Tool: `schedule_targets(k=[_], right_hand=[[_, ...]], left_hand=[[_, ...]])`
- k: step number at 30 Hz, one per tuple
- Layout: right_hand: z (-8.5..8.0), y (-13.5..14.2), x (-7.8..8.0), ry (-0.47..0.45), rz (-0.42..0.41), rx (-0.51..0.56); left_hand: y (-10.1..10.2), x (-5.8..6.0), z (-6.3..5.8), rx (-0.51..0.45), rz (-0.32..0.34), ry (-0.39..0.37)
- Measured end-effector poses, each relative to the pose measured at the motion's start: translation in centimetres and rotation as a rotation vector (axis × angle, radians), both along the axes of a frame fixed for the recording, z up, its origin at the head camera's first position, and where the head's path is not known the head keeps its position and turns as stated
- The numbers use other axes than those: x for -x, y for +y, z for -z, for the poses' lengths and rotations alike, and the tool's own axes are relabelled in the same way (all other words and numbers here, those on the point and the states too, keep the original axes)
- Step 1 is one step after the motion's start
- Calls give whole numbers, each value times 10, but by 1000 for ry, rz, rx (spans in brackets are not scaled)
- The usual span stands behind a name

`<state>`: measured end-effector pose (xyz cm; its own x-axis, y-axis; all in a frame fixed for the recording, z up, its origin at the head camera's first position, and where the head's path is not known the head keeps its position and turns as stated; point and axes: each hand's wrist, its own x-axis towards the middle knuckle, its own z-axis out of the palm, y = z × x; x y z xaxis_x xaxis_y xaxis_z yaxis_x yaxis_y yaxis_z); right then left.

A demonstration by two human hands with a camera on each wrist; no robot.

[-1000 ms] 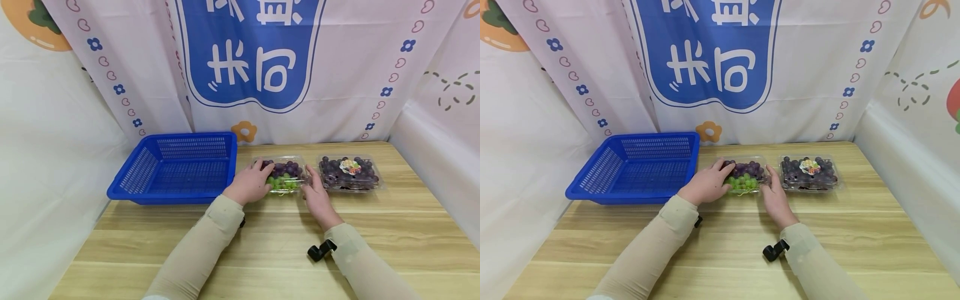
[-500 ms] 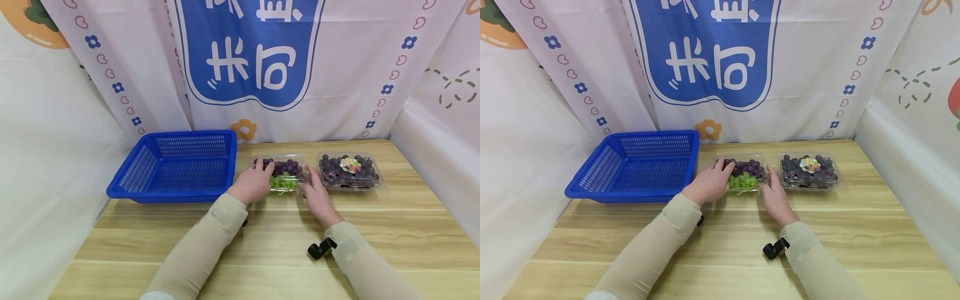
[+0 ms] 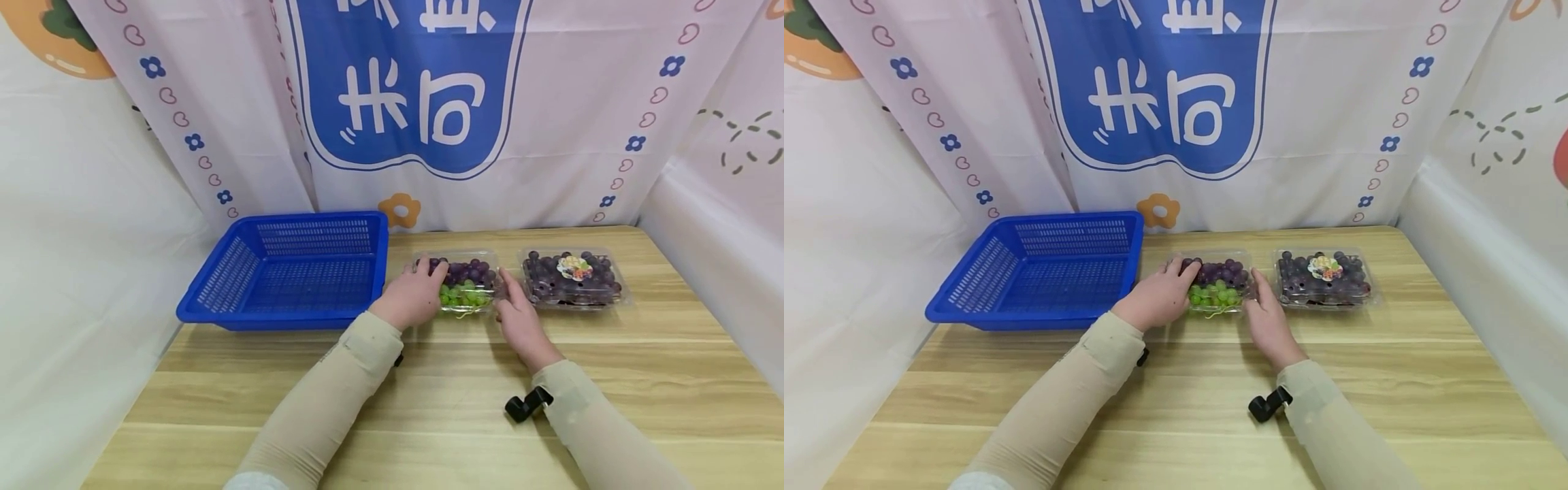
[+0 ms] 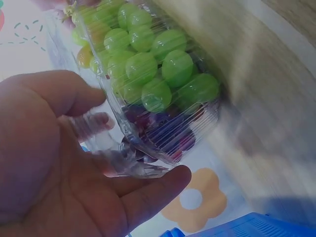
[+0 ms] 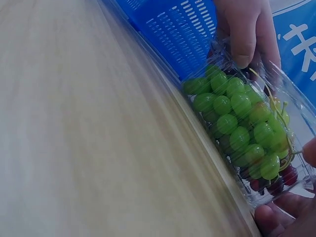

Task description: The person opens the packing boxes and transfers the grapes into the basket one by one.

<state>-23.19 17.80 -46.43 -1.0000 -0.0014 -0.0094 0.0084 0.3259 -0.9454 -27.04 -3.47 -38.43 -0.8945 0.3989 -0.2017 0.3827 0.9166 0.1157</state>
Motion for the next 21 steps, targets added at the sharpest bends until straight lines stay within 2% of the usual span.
schedule_targets(k=[12, 21], right_hand=[[3, 1, -1, 2, 3, -22], [2, -1, 2, 48, -12, 26]], left_hand=[[-8, -4, 0, -76, 23, 79], [-8, -2, -13, -126, 48, 255]])
